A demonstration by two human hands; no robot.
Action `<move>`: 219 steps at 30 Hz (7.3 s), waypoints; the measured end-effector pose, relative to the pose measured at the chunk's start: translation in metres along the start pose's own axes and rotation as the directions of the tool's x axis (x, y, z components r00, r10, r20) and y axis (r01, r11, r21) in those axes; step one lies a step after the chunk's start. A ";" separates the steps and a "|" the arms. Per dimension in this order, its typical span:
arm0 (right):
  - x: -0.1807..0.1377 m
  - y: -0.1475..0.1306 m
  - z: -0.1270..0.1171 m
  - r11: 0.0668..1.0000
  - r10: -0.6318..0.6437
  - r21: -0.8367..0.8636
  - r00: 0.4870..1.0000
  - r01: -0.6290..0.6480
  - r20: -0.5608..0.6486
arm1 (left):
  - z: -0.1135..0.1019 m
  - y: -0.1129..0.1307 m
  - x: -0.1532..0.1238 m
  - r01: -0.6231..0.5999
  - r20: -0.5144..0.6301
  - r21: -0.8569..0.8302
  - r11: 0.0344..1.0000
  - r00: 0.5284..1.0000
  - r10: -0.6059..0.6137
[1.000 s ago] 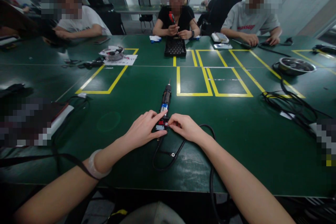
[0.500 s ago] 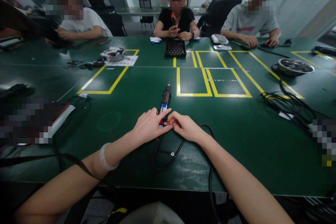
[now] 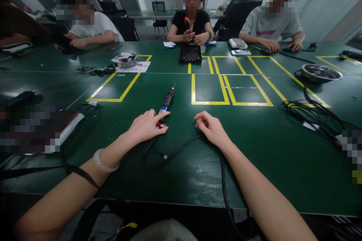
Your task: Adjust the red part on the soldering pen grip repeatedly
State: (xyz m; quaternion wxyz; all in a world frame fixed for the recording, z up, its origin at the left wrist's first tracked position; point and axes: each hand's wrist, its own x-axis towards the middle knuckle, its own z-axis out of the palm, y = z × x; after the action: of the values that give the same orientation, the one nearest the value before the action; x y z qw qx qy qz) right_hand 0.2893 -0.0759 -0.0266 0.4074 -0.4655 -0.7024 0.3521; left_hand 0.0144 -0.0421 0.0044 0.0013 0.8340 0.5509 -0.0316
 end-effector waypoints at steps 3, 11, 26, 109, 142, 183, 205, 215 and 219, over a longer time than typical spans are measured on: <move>0.000 0.001 0.002 1.000 0.004 0.011 1.000 -0.004 0.011 | 0.001 -0.035 0.007 0.079 0.044 0.010 0.997 0.996 -0.080; 0.000 0.003 0.004 1.000 0.020 -0.015 0.998 -0.019 0.055 | 0.020 -0.136 0.027 0.270 0.079 -0.031 0.962 0.961 -0.267; 0.000 -0.001 0.004 0.999 0.019 -0.050 0.995 -0.014 0.102 | 0.026 -0.170 0.022 0.491 -0.031 -0.083 0.867 0.868 -0.495; -0.004 -0.019 0.027 0.997 -0.070 0.014 0.930 0.069 0.360 | 0.005 0.046 -0.025 -0.170 -0.038 -0.153 0.974 0.985 0.166; -0.008 -0.018 0.030 0.998 -0.040 0.051 0.939 0.024 0.342 | 0.006 0.055 -0.023 -0.144 -0.066 -0.088 0.986 0.988 0.139; 0.000 0.006 0.006 0.996 0.073 0.038 0.991 -0.077 0.114 | -0.003 -0.192 0.022 0.390 0.013 0.233 0.891 0.915 -0.404; 0.001 0.005 0.007 0.997 0.074 0.019 0.990 -0.076 0.119 | 0.011 -0.143 0.021 0.450 -0.032 0.100 0.888 0.893 -0.449; 0.001 -0.003 0.008 0.990 -0.020 -0.143 0.999 0.014 -0.038 | 0.000 -0.018 0.006 0.171 -0.022 0.056 0.984 0.985 -0.170; -0.001 -0.010 0.011 0.974 -0.068 -0.214 0.997 0.071 0.022 | -0.002 0.031 0.002 0.042 -0.046 0.047 0.998 0.998 -0.039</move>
State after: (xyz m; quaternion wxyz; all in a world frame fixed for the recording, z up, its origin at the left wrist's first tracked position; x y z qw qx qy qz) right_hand 0.2761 -0.0815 -0.0222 0.3616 -0.4793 -0.7552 0.2632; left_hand 0.0438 -0.0522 0.0058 -0.0319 0.8229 0.5666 -0.0259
